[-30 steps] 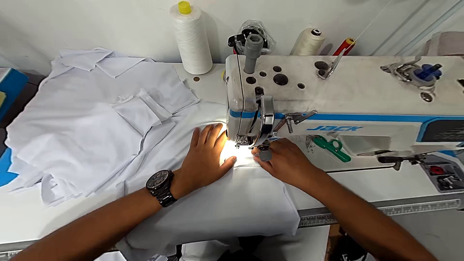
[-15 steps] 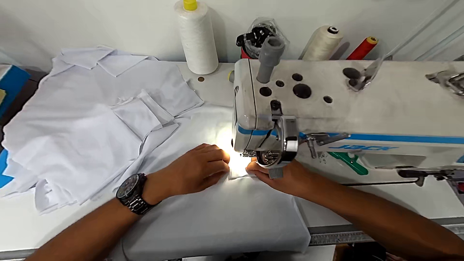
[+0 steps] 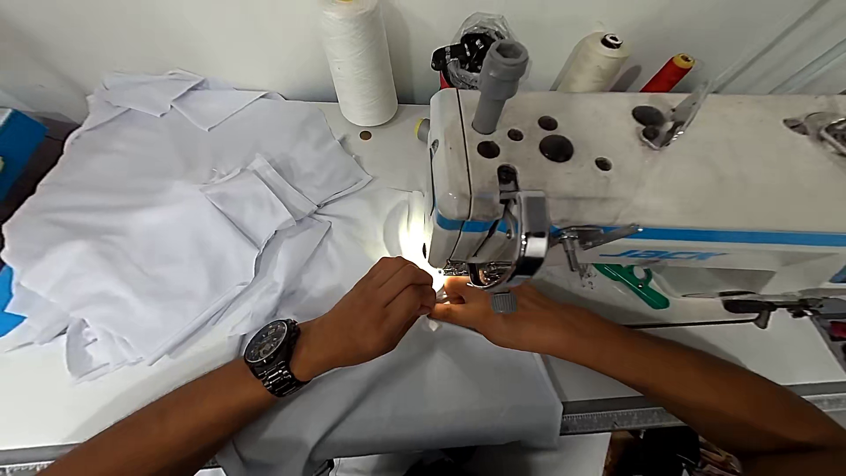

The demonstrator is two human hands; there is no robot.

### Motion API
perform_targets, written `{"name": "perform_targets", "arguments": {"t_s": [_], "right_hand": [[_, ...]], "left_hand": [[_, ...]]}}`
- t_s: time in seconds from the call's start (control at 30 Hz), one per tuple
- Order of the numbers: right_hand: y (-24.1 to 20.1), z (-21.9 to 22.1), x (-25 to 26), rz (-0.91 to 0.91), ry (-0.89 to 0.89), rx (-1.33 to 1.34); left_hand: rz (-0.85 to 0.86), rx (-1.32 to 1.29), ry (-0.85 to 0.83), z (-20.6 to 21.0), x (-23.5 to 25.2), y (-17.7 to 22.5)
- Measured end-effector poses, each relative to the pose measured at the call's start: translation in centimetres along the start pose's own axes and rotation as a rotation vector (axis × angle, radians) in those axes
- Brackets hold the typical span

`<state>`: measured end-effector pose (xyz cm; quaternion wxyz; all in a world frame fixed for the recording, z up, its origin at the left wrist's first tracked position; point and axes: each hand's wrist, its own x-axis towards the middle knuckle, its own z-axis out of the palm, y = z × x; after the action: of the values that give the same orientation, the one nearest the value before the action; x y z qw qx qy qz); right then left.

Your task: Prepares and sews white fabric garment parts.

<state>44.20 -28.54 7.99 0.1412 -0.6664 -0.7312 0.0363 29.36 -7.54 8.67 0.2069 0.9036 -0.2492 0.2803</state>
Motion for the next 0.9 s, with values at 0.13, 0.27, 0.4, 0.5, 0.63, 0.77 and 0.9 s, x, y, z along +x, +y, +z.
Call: {"name": "perform_targets", "arguments": {"t_s": [0.13,0.27,0.4,0.5,0.63,0.77,0.9], "right_hand": [[-0.3,-0.5,0.0,0.150,-0.009,0.013],[0.2,0.3,-1.6,0.177,0.284,-0.140],[-0.1,0.0,-1.1,0.273,0.315,-0.202],[-0.3,0.0,-0.5,0.294,0.302,-0.206],[-0.4,0.6,0.0,0.285,0.218,-0.132],[0.2,0.9,0.1,0.166,0.133,0.009],[0.7,1.3,0.1,0.175,0.038,0.028]], "left_hand": [[-0.212,0.098,-0.147,-0.5,-0.4,-0.9],[-0.362,0.196,-0.337,0.2,0.0,-2.4],[-0.377,0.174,-0.319,-0.3,1.2,-2.4],[-0.277,0.131,-0.252,-1.6,0.5,0.1],[-0.091,0.098,-0.280,-0.1,-2.3,3.5],[0.007,0.056,-0.256,1.0,-2.8,3.7],[0.085,-0.051,-0.123,0.6,-2.6,4.3]]}}
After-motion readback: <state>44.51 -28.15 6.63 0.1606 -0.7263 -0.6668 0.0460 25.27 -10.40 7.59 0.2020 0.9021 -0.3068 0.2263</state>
